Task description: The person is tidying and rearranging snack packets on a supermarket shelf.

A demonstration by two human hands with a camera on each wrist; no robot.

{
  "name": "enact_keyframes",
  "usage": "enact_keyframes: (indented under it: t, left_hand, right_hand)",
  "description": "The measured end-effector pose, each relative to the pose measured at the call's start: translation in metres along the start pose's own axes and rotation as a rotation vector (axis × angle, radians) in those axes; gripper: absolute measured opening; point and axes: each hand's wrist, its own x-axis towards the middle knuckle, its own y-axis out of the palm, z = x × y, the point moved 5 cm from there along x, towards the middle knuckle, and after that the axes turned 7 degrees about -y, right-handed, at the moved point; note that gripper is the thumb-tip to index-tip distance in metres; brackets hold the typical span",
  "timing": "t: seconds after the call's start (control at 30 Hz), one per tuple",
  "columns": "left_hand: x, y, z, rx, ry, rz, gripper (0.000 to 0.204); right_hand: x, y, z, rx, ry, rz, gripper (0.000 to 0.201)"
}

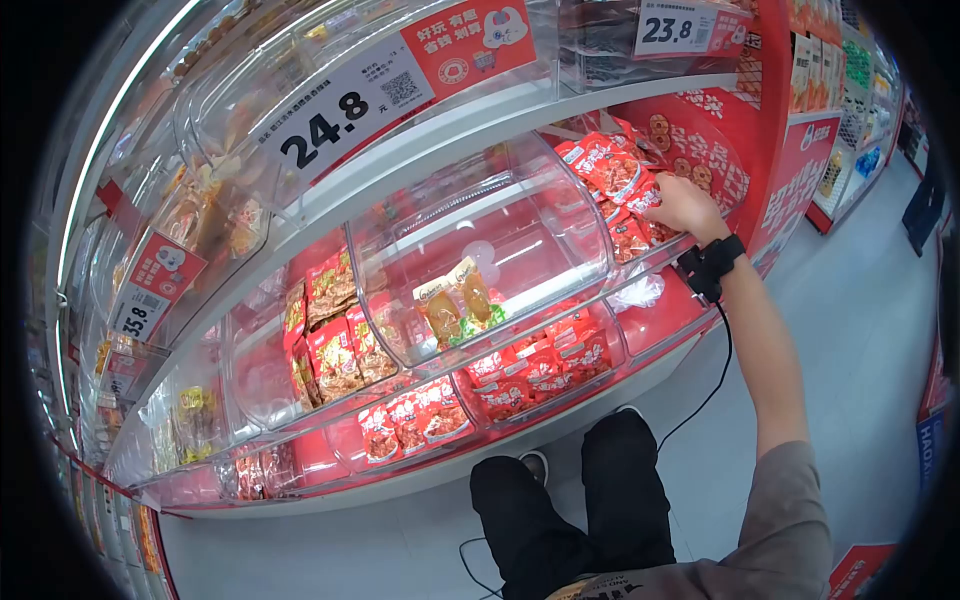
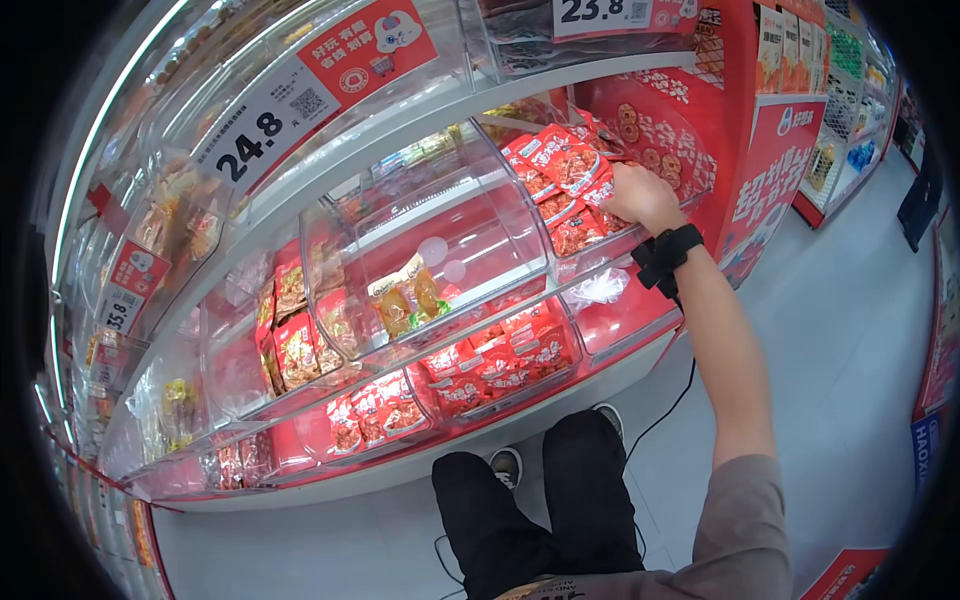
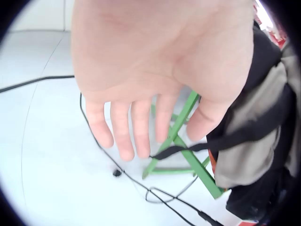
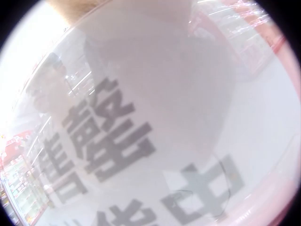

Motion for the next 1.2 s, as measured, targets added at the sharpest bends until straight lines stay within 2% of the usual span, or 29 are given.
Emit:
enact_keyframes:
  t: [0.17,0.33,0.8,0.93,1.03,1.13,1.2]
  left_hand:
    - [0.009,-0.035,-0.028,-0.143,-0.026,-0.181,0.027]
    - [0.012,-0.048,-0.040,-0.214,-0.004,-0.265,0.027]
    - [0.012,-0.051,-0.034,-0.271,-0.028,-0.240,0.028]
    - [0.012,-0.049,-0.034,-0.274,-0.029,-0.233,0.029]
    - [0.012,-0.042,-0.035,-0.276,-0.020,-0.230,0.029]
    - [0.013,-0.029,-0.034,-0.277,-0.013,-0.196,0.030]
    - [0.012,-0.017,-0.026,-0.272,-0.014,-0.134,0.030]
  right_hand:
    - [0.007,0.007,-0.004,0.008,-0.054,-0.019,0.049]
    - [0.004,0.005,-0.004,0.029,-0.048,-0.032,0.046]
    - [0.004,0.001,0.000,-0.006,-0.037,-0.004,0.046]
    - [0.002,0.001,0.002,-0.005,-0.062,-0.007,0.053]
    - [0.000,-0.001,0.002,0.022,-0.053,-0.041,0.052]
    - [0.005,0.002,-0.010,0.044,0.032,-0.146,0.039]
    - [-0.002,-0.010,-0.009,0.230,-0.145,-0.380,0.033]
